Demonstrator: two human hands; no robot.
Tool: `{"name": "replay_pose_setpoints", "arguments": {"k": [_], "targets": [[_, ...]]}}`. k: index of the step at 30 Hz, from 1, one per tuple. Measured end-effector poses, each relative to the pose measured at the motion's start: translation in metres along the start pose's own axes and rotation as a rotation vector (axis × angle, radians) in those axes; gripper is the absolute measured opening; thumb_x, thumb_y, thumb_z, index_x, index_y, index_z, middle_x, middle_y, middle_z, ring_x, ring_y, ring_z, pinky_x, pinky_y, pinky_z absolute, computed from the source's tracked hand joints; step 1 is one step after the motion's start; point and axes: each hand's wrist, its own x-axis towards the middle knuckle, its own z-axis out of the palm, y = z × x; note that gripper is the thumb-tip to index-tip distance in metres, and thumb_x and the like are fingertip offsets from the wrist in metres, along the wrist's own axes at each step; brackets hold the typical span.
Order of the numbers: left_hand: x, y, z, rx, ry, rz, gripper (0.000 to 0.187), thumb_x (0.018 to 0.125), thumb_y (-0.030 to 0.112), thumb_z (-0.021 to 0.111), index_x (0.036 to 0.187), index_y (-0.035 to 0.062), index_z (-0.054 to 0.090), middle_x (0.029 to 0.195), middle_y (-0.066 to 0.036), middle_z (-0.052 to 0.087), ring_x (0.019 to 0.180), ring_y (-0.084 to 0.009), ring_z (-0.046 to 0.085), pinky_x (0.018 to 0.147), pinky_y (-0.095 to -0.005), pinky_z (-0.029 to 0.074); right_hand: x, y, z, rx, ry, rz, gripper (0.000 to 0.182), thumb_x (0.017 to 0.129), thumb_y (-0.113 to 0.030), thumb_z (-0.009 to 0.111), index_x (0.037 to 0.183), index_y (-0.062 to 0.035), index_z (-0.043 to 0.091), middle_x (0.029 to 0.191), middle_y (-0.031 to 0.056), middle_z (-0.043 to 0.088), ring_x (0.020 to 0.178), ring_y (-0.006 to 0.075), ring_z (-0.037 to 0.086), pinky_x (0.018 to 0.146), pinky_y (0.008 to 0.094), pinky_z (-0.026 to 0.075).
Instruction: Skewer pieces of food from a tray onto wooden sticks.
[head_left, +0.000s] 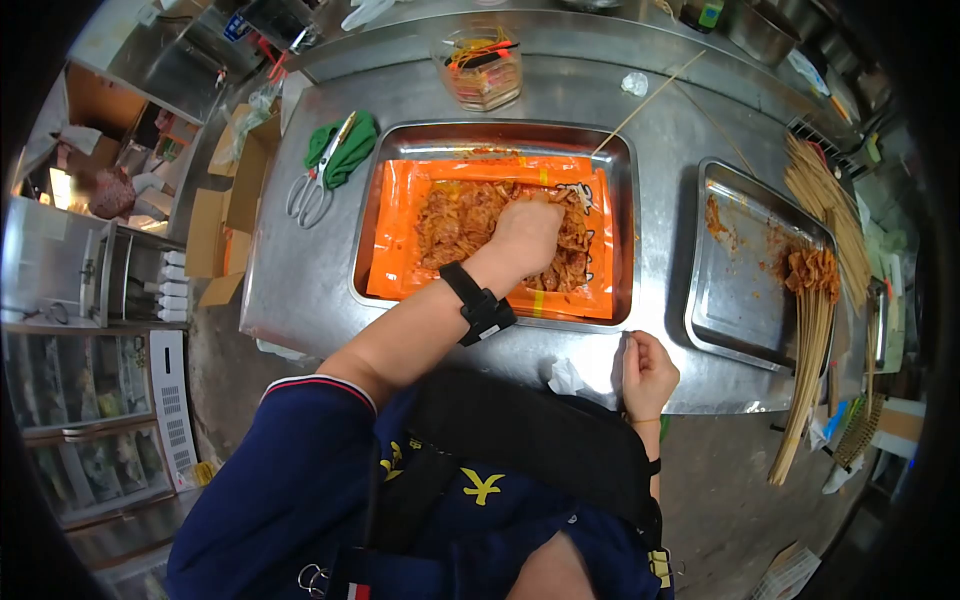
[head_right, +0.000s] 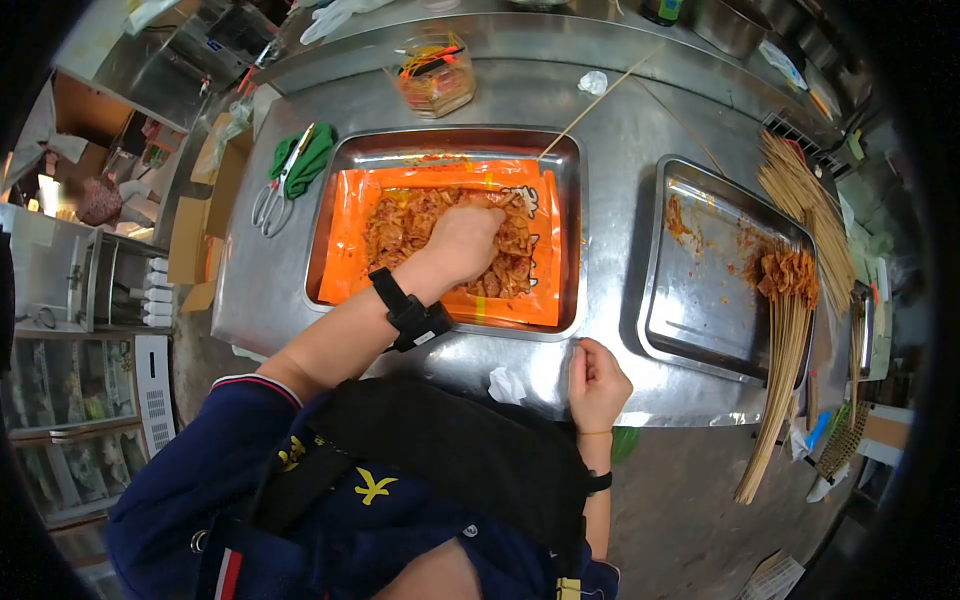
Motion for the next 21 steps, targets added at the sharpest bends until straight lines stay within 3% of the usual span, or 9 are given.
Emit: {"name": "replay_pose_setpoints", "arguments": {"k": [2,8,9,14,17,21], "targets": [[0.0,-0.007,-0.004,-0.056,0.005,0.026,0.02,0.065,0.002,0.054,0.084,0.0,0.06,0.081,-0.022,0.059,0.08,-0.0379,0.057,0.074,-0.0442,0.046,0.0,-0.002,-0.001,0.009,0.001,0.015,0.008,0.077,-0.004,0.062,0.084,-0.0014,0.063,0.062,0.0062,0.058,0.048,0.0093,0.051,0.047,0.0221,0.042],[-0.019,-0.026,-0.046,-0.142,0.189,0.014,0.015,0.067,-0.001,0.05,0.077,-0.0013,0.06,0.08,-0.023,0.06,0.081,-0.0396,0.057,0.073,-0.0456,0.046,-0.001,-0.002,0.0,-0.022,-0.004,0.026,0.008,0.078,-0.005,0.061,0.085,-0.0009,0.063,0.062,0.0058,0.059,0.049,0.0077,0.052,0.049,0.0212,0.043],[-0.022,-0.038,-0.046,-0.153,0.18,-0.002,0.019,0.064,0.001,0.054,0.082,-0.0014,0.059,0.079,-0.023,0.058,0.082,-0.0403,0.055,0.073,-0.0471,0.043,-0.002,-0.002,-0.001,-0.025,-0.011,0.03,0.008,0.078,-0.005,0.061,0.085,-0.0009,0.063,0.062,0.0058,0.059,0.049,0.0076,0.052,0.049,0.0212,0.043],[-0.046,-0.063,-0.061,-0.013,-0.1,-0.156,0.044,0.064,0.01,0.065,0.104,-0.0008,0.052,0.108,-0.023,0.053,0.103,-0.0375,0.049,0.087,-0.0412,0.04,-0.001,-0.003,0.0,-0.048,-0.02,0.01,0.009,0.078,-0.005,0.061,0.085,-0.0013,0.063,0.062,0.0055,0.058,0.048,0.0081,0.052,0.049,0.021,0.043],[-0.054,-0.055,-0.065,-0.024,-0.061,-0.191,0.059,0.063,0.012,0.068,0.116,-0.0005,0.045,0.121,-0.023,0.044,0.113,-0.0365,0.042,0.094,-0.0382,0.037,-0.002,-0.001,0.002,-0.045,-0.016,0.003,0.009,0.078,-0.006,0.062,0.085,-0.0017,0.063,0.063,0.0056,0.059,0.048,0.0086,0.052,0.049,0.0212,0.043],[-0.037,-0.02,-0.048,-0.024,-0.198,0.036,0.066,0.063,0.014,0.07,0.121,0.0003,0.04,0.124,-0.022,0.042,0.116,-0.0354,0.041,0.096,-0.0381,0.036,-0.001,-0.003,0.0,-0.031,-0.01,0.009,0.009,0.078,-0.006,0.062,0.085,-0.0019,0.063,0.065,0.0058,0.06,0.051,0.0089,0.053,0.05,0.0213,0.043]]}}
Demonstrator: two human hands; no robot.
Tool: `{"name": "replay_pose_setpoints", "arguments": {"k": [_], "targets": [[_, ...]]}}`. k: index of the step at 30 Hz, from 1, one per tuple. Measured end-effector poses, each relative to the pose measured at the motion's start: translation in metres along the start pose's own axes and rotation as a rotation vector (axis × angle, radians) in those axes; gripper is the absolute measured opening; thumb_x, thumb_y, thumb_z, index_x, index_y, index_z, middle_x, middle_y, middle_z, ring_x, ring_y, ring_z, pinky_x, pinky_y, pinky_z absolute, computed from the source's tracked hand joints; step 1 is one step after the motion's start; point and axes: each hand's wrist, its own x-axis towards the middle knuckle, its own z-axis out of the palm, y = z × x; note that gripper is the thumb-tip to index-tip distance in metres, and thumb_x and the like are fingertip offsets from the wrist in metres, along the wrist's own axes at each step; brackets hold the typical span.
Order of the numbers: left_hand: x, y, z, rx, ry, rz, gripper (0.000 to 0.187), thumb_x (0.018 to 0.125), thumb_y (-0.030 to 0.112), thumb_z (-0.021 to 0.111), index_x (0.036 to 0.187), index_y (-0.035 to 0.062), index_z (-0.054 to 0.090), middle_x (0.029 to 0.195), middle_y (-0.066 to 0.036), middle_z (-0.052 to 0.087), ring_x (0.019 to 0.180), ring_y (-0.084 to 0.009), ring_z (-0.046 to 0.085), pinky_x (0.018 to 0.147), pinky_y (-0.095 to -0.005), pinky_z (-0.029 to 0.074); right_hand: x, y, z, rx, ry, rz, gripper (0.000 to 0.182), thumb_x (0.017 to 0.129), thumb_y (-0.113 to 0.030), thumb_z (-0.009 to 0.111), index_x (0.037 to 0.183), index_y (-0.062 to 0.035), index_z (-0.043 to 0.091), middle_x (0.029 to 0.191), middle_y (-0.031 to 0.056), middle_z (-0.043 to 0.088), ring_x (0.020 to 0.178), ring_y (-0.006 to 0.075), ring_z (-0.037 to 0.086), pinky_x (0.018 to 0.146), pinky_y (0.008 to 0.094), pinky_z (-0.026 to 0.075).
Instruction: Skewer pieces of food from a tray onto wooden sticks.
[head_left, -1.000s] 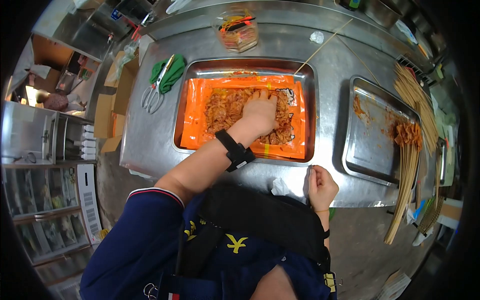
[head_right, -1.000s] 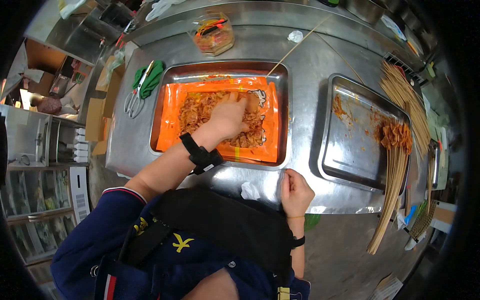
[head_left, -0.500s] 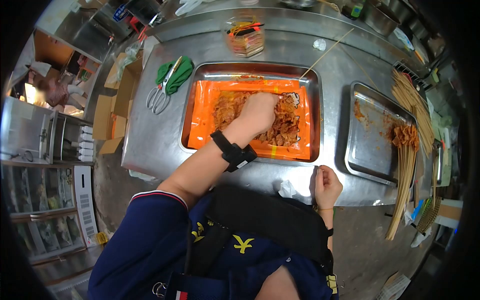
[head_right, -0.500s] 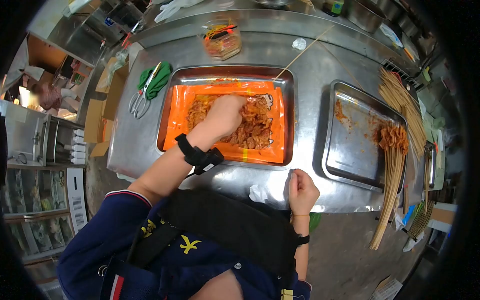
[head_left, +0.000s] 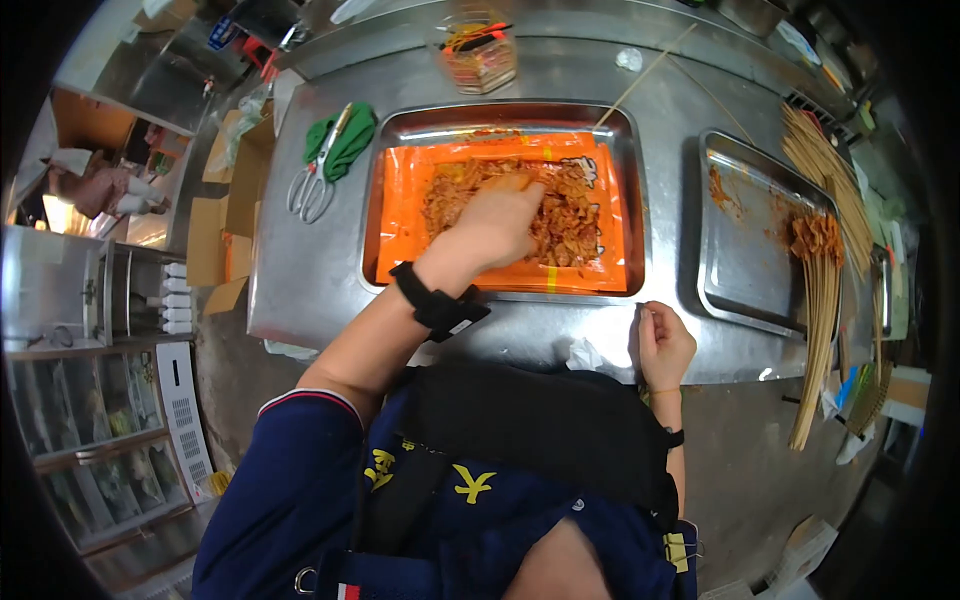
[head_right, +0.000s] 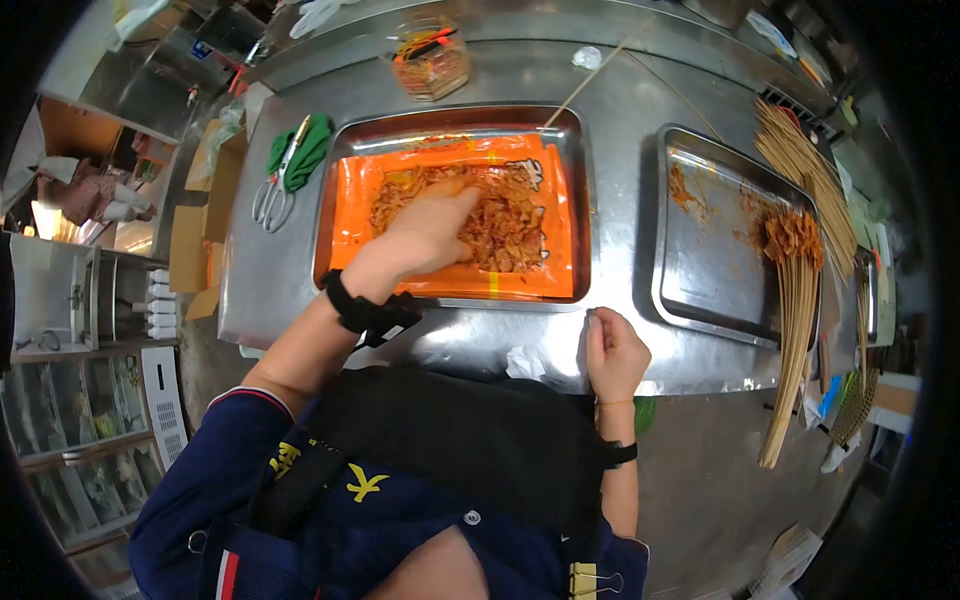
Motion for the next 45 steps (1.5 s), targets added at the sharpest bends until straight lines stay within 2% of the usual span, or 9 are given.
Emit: {"name": "replay_pose_setpoints", "arguments": {"k": [3,6,12,18,21,30,34,38,45], "targets": [[0.018,0.023,0.016,0.095,0.047,0.16,0.073,0.063,0.018,0.072,0.125,0.0018,0.037,0.126,-0.02,0.041,0.117,-0.0345,0.04,0.097,-0.0384,0.034,0.0,0.0,-0.001,0.006,-0.001,-0.011,0.008,0.078,-0.006,0.062,0.084,-0.0024,0.063,0.064,0.0064,0.06,0.05,0.0091,0.053,0.049,0.0217,0.043],[0.03,0.038,0.019,0.08,-0.142,0.083,0.068,0.062,0.019,0.073,0.12,0.0017,0.041,0.122,-0.02,0.044,0.115,-0.0341,0.042,0.096,-0.0377,0.036,0.0,0.003,-0.002,0.029,0.023,-0.013,0.007,0.077,-0.006,0.062,0.084,-0.0027,0.063,0.063,0.0068,0.059,0.05,0.0098,0.054,0.048,0.0221,0.043],[0.031,0.029,0.052,0.153,0.223,0.158,0.024,0.066,0.006,0.059,0.09,0.002,0.057,0.089,-0.015,0.06,0.091,-0.0305,0.056,0.079,-0.0364,0.046,0.002,0.001,-0.003,0.023,0.008,-0.008,0.007,0.077,-0.005,0.062,0.084,-0.0025,0.063,0.062,0.007,0.058,0.049,0.0105,0.054,0.047,0.0222,0.043],[0.03,0.022,0.037,0.039,0.128,0.048,0.016,0.063,0.005,0.058,0.079,0.0001,0.058,0.079,-0.021,0.06,0.079,-0.0371,0.058,0.071,-0.0444,0.046,0.0,0.001,-0.006,0.012,0.002,-0.03,0.008,0.077,-0.005,0.061,0.085,-0.0026,0.062,0.062,0.0068,0.059,0.049,0.0104,0.054,0.047,0.0221,0.043],[0.013,0.009,0.014,0.061,0.278,0.056,0.006,0.064,0.003,0.056,0.069,-0.0003,0.058,0.074,-0.02,0.06,0.074,-0.0354,0.06,0.068,-0.0443,0.047,-0.001,0.001,-0.005,0.025,0.016,-0.018,0.008,0.078,-0.006,0.061,0.085,-0.0027,0.063,0.062,0.0067,0.059,0.049,0.0101,0.054,0.047,0.022,0.043],[-0.028,-0.065,-0.013,-0.191,0.231,-0.196,0.042,0.067,0.008,0.065,0.104,-0.0042,0.051,0.099,-0.022,0.058,0.094,-0.0324,0.056,0.08,-0.0364,0.044,-0.001,0.0,-0.004,0.019,0.011,-0.013,0.008,0.078,-0.007,0.062,0.085,-0.0028,0.063,0.062,0.0066,0.059,0.048,0.0101,0.053,0.048,0.0223,0.042],[-0.042,-0.064,-0.014,-0.308,0.28,-0.248,0.042,0.065,0.009,0.067,0.102,-0.0036,0.05,0.098,-0.02,0.055,0.094,-0.0365,0.052,0.081,-0.0407,0.043,0.001,-0.001,-0.003,-0.007,0.024,-0.027,0.008,0.077,-0.007,0.062,0.084,-0.0026,0.063,0.062,0.0068,0.058,0.05,0.0107,0.053,0.048,0.023,0.042],[-0.036,-0.032,0.001,-0.122,0.427,-0.075,0.051,0.066,0.015,0.071,0.109,-0.002,0.05,0.107,-0.02,0.054,0.101,-0.0346,0.051,0.085,-0.0375,0.043,0.0,-0.003,-0.004,-0.024,0.01,-0.011,0.007,0.077,-0.007,0.062,0.083,-0.003,0.063,0.062,0.0065,0.058,0.049,0.0103,0.052,0.048,0.0224,0.042],[-0.011,0.017,0.022,0.255,0.026,-0.012,0.065,0.067,0.031,0.071,0.117,-0.0001,0.045,0.121,-0.021,0.047,0.119,-0.0341,0.039,0.104,-0.0385,0.025,-0.001,0.0,-0.003,-0.005,0.029,-0.046,0.007,0.076,-0.005,0.062,0.082,-0.0042,0.063,0.063,0.0054,0.058,0.047,0.0089,0.05,0.046,0.0217,0.04]]}}
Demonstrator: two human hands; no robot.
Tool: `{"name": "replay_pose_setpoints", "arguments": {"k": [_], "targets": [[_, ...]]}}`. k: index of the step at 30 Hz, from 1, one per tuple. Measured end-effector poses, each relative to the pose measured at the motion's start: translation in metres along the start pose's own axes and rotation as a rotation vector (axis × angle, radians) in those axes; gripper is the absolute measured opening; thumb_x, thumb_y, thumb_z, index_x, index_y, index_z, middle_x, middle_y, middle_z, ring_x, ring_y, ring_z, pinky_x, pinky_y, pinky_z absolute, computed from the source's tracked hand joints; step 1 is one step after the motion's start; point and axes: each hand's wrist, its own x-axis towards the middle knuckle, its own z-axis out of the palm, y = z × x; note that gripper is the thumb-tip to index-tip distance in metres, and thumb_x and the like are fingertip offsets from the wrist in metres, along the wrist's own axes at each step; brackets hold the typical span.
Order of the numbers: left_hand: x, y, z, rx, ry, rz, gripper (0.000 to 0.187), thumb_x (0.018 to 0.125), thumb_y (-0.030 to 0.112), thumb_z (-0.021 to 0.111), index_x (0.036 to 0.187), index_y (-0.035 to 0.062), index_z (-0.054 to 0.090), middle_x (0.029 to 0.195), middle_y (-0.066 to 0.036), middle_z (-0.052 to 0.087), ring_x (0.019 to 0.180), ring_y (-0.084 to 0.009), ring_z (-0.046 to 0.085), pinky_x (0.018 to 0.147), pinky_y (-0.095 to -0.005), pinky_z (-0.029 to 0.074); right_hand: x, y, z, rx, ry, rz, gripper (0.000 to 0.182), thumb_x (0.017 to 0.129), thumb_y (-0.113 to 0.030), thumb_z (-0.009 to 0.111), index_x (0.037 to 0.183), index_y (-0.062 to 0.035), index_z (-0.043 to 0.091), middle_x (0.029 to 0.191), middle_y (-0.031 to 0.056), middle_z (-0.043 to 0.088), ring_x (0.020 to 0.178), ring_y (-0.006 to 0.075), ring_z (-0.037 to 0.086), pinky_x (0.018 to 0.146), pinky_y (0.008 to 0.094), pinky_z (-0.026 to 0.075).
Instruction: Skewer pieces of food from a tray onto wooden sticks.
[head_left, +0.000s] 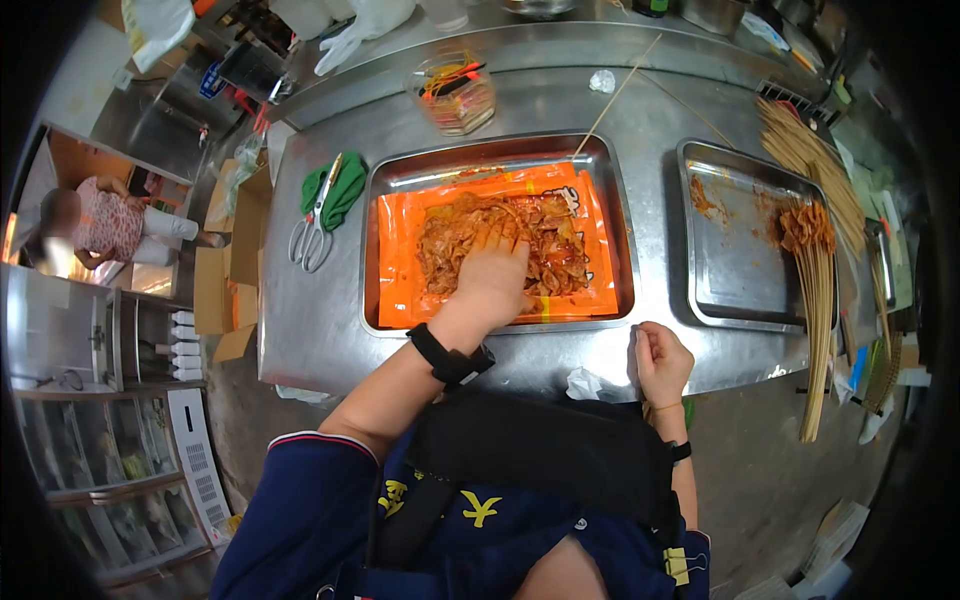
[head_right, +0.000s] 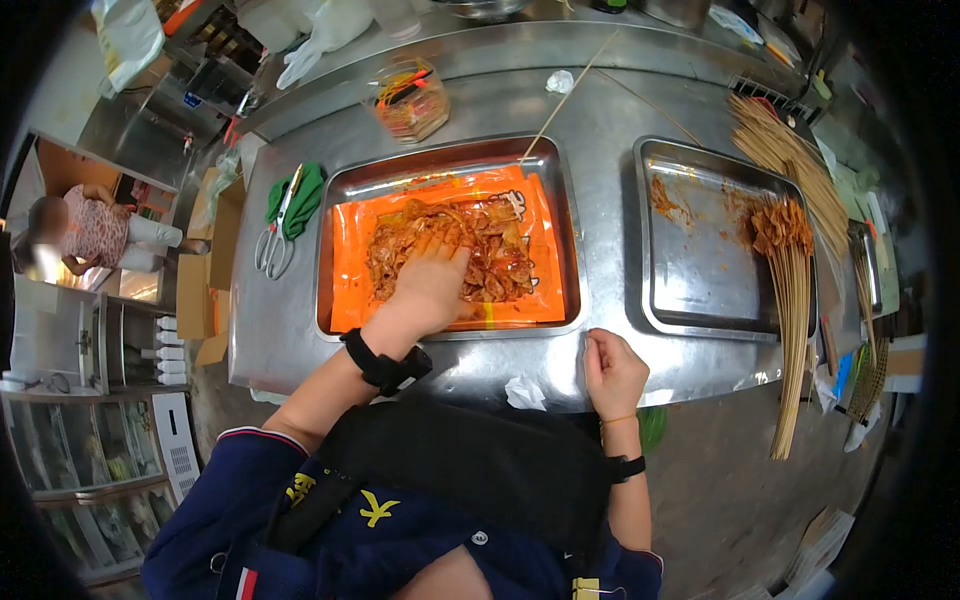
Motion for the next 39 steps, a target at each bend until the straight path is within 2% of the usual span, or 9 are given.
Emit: {"name": "replay_pose_setpoints", "arguments": {"k": [5,11,12,15,18,21,24,32,39], "targets": [[-0.002,-0.002,0.002,0.022,-0.102,0.01,0.066,0.071,0.032,0.066,0.122,-0.0002,0.042,0.117,-0.023,0.049,0.117,-0.0342,0.041,0.102,-0.0395,0.028,0.003,-0.002,-0.001,-0.009,-0.011,0.003,0.007,0.076,-0.004,0.061,0.083,-0.004,0.063,0.063,0.0062,0.058,0.047,0.0097,0.05,0.046,0.0219,0.04],[-0.003,-0.031,-0.021,-0.187,-0.157,0.025,0.055,0.071,0.016,0.063,0.121,0.0031,0.044,0.104,-0.022,0.054,0.105,-0.036,0.048,0.087,-0.0422,0.04,0.002,0.002,0.001,0.019,-0.017,0.022,0.007,0.076,-0.005,0.062,0.083,-0.003,0.062,0.062,0.0065,0.057,0.047,0.0101,0.05,0.046,0.0219,0.04],[-0.006,-0.034,-0.022,-0.184,-0.186,0.032,0.058,0.07,0.015,0.065,0.123,0.0041,0.043,0.108,-0.02,0.053,0.107,-0.0354,0.047,0.089,-0.0405,0.039,0.002,0.004,0.001,0.025,-0.008,0.018,0.007,0.076,-0.005,0.062,0.083,-0.0028,0.062,0.061,0.0064,0.056,0.047,0.01,0.049,0.046,0.0219,0.04],[-0.013,-0.037,-0.004,-0.043,0.066,0.204,0.063,0.067,0.017,0.068,0.123,0.0047,0.043,0.112,-0.019,0.052,0.107,-0.0341,0.048,0.091,-0.0387,0.039,0.004,0.001,0.001,0.03,-0.002,0.02,0.007,0.076,-0.005,0.062,0.083,-0.0024,0.062,0.061,0.0058,0.056,0.047,0.0094,0.048,0.046,0.022,0.04],[-0.012,-0.026,0.001,0.076,-0.03,0.142,0.065,0.065,0.017,0.07,0.123,0.0056,0.043,0.115,-0.018,0.051,0.108,-0.0326,0.048,0.094,-0.0376,0.037,0.003,0.001,0.001,0.038,-0.024,0.062,0.007,0.077,-0.005,0.062,0.083,-0.0019,0.062,0.061,0.0057,0.055,0.047,0.0092,0.048,0.046,0.0221,0.04],[-0.011,-0.028,0.005,-0.017,0.043,0.138,0.052,0.067,0.019,0.068,0.114,0.0067,0.05,0.103,-0.016,0.056,0.106,-0.0303,0.048,0.096,-0.0392,0.033,0.002,0.004,0.001,0.033,-0.02,0.028,0.008,0.077,-0.005,0.062,0.084,-0.0014,0.062,0.062,0.0061,0.056,0.048,0.0088,0.048,0.047,0.022,0.04],[-0.007,-0.028,0.008,-0.062,0.103,0.118,0.042,0.068,0.016,0.066,0.107,0.0074,0.053,0.095,-0.014,0.058,0.097,-0.0289,0.053,0.088,-0.0394,0.038,0.002,0.004,0.002,0.033,-0.014,0.027,0.009,0.077,-0.005,0.062,0.085,-0.0012,0.062,0.063,0.0064,0.057,0.048,0.0089,0.049,0.048,0.0218,0.041],[-0.021,-0.026,0.009,-0.086,0.143,0.107,0.042,0.069,0.019,0.066,0.107,0.0063,0.055,0.088,-0.014,0.059,0.088,-0.0301,0.056,0.081,-0.0388,0.042,-0.005,0.003,0.002,0.001,-0.029,-0.015,0.009,0.078,-0.005,0.061,0.086,-0.0016,0.062,0.065,0.0057,0.058,0.05,0.0095,0.051,0.049,0.022,0.042],[-0.013,-0.033,0.006,-0.256,0.045,0.024,0.045,0.07,0.017,0.063,0.112,0.0038,0.052,0.099,-0.018,0.057,0.097,-0.0335,0.053,0.086,-0.0411,0.04,-0.006,0.0,0.001,-0.019,-0.023,-0.074,0.009,0.077,-0.005,0.061,0.085,-0.0023,0.062,0.066,0.0056,0.056,0.05,0.0111,0.05,0.049,0.0228,0.041]]}}
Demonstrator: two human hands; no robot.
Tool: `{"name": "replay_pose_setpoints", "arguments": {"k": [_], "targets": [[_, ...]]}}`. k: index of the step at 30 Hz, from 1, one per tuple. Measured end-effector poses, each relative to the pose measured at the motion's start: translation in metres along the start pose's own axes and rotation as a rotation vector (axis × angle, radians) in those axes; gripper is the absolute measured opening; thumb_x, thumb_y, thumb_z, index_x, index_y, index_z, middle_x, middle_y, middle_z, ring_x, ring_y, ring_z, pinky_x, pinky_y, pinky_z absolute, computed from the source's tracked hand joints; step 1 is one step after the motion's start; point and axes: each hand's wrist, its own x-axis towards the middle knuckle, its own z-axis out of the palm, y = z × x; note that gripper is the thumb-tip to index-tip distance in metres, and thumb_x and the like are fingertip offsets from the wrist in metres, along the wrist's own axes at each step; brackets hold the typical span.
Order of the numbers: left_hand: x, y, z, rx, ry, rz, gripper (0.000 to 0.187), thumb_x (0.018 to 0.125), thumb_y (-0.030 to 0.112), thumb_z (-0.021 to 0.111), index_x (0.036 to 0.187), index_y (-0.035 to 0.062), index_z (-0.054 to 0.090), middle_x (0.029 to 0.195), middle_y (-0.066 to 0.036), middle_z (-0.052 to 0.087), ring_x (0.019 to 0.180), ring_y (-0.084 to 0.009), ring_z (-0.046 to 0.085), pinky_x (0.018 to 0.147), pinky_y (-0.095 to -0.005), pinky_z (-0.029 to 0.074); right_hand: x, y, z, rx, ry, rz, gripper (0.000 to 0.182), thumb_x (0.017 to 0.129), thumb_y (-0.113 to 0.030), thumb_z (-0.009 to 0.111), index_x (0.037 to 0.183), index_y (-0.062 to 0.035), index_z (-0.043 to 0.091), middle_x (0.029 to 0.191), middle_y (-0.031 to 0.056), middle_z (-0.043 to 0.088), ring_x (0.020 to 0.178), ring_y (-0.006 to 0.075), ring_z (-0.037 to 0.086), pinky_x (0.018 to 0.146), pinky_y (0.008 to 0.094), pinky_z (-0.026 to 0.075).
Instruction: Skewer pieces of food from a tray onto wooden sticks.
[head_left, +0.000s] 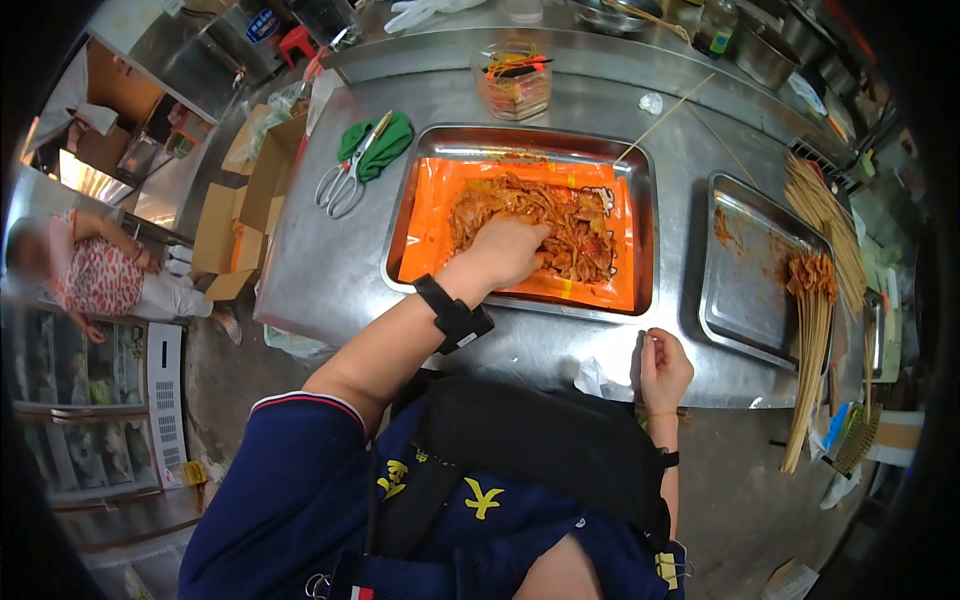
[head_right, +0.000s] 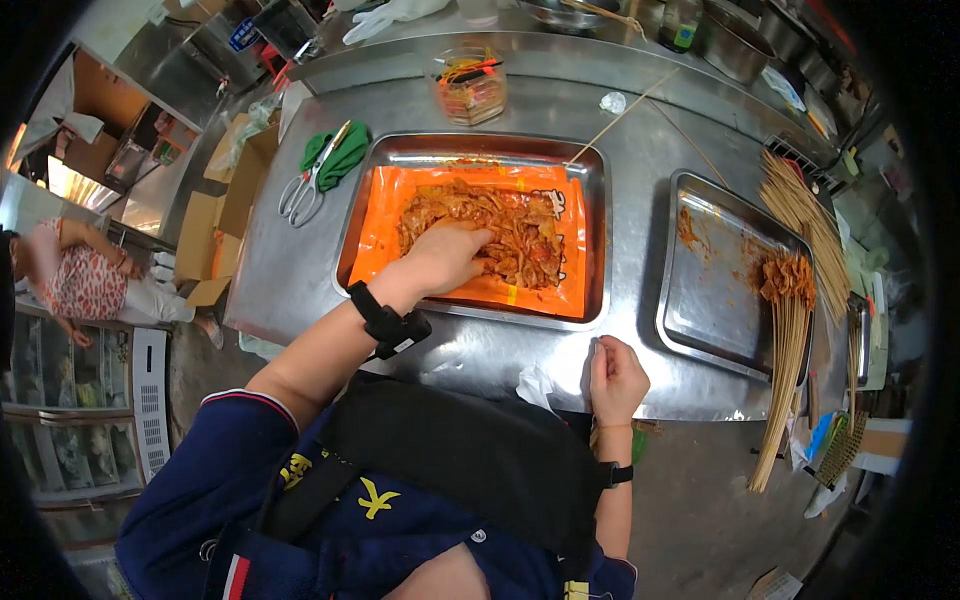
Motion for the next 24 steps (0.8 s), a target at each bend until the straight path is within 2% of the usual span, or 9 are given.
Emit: {"name": "replay_pose_setpoints", "arguments": {"k": [2,5,11,14,17,20,24], "targets": [[-0.002,0.003,0.005,0.06,0.048,0.033,0.048,0.07,0.018,0.064,0.114,0.0041,0.051,0.104,-0.018,0.056,0.101,-0.0336,0.051,0.088,-0.041,0.039,0.0,0.001,0.001,-0.013,0.006,-0.024,0.008,0.077,-0.005,0.062,0.085,-0.0025,0.062,0.066,0.0058,0.056,0.05,0.0111,0.05,0.049,0.0229,0.041],[-0.002,0.014,-0.005,0.096,-0.076,-0.021,0.054,0.069,0.021,0.066,0.118,0.005,0.049,0.111,-0.017,0.053,0.106,-0.0329,0.048,0.093,-0.0405,0.036,0.0,0.004,-0.001,-0.015,0.016,-0.034,0.008,0.077,-0.005,0.061,0.085,-0.0028,0.062,0.065,0.0059,0.056,0.05,0.011,0.05,0.049,0.0229,0.041],[0.003,0.014,-0.002,0.171,-0.142,0.003,0.058,0.068,0.023,0.068,0.119,0.0069,0.046,0.112,-0.016,0.052,0.109,-0.0303,0.046,0.093,-0.0397,0.034,0.002,-0.003,-0.002,-0.009,-0.008,0.011,0.008,0.077,-0.005,0.061,0.085,-0.003,0.062,0.065,0.0057,0.056,0.05,0.0102,0.049,0.049,0.0227,0.041],[0.005,0.013,0.005,0.204,-0.033,0.03,0.049,0.067,0.017,0.066,0.112,0.0069,0.051,0.103,-0.014,0.055,0.102,-0.0293,0.05,0.089,-0.0398,0.036,0.004,-0.002,0.0,-0.018,-0.01,0.02,0.008,0.077,-0.005,0.061,0.085,-0.003,0.063,0.064,0.0053,0.056,0.049,0.0097,0.049,0.048,0.0223,0.041],[0.01,0.005,0.022,0.182,0.159,0.048,0.038,0.066,0.009,0.062,0.103,0.0078,0.055,0.088,-0.013,0.059,0.089,-0.0293,0.056,0.082,-0.0395,0.04,0.004,-0.002,0.001,-0.028,-0.019,0.035,0.009,0.077,-0.006,0.062,0.086,-0.0029,0.063,0.064,0.0052,0.056,0.049,0.0091,0.05,0.048,0.0217,0.041],[0.016,0.004,0.024,0.142,0.189,-0.024,0.035,0.064,0.003,0.058,0.099,0.0065,0.056,0.079,-0.016,0.06,0.081,-0.0327,0.059,0.078,-0.0417,0.043,0.004,0.002,0.003,-0.017,-0.014,0.038,0.009,0.077,-0.006,0.062,0.086,-0.0028,0.063,0.065,0.0052,0.057,0.049,0.0086,0.05,0.048,0.0214,0.041],[0.019,-0.001,-0.007,-0.052,0.222,-0.184,0.033,0.065,0.0,0.055,0.098,0.0027,0.054,0.082,-0.019,0.061,0.083,-0.0368,0.057,0.08,-0.0432,0.042,0.005,0.005,0.003,-0.008,-0.006,0.052,0.008,0.078,-0.006,0.062,0.085,-0.0023,0.063,0.065,0.0052,0.058,0.05,0.0083,0.05,0.049,0.0213,0.042]]}}
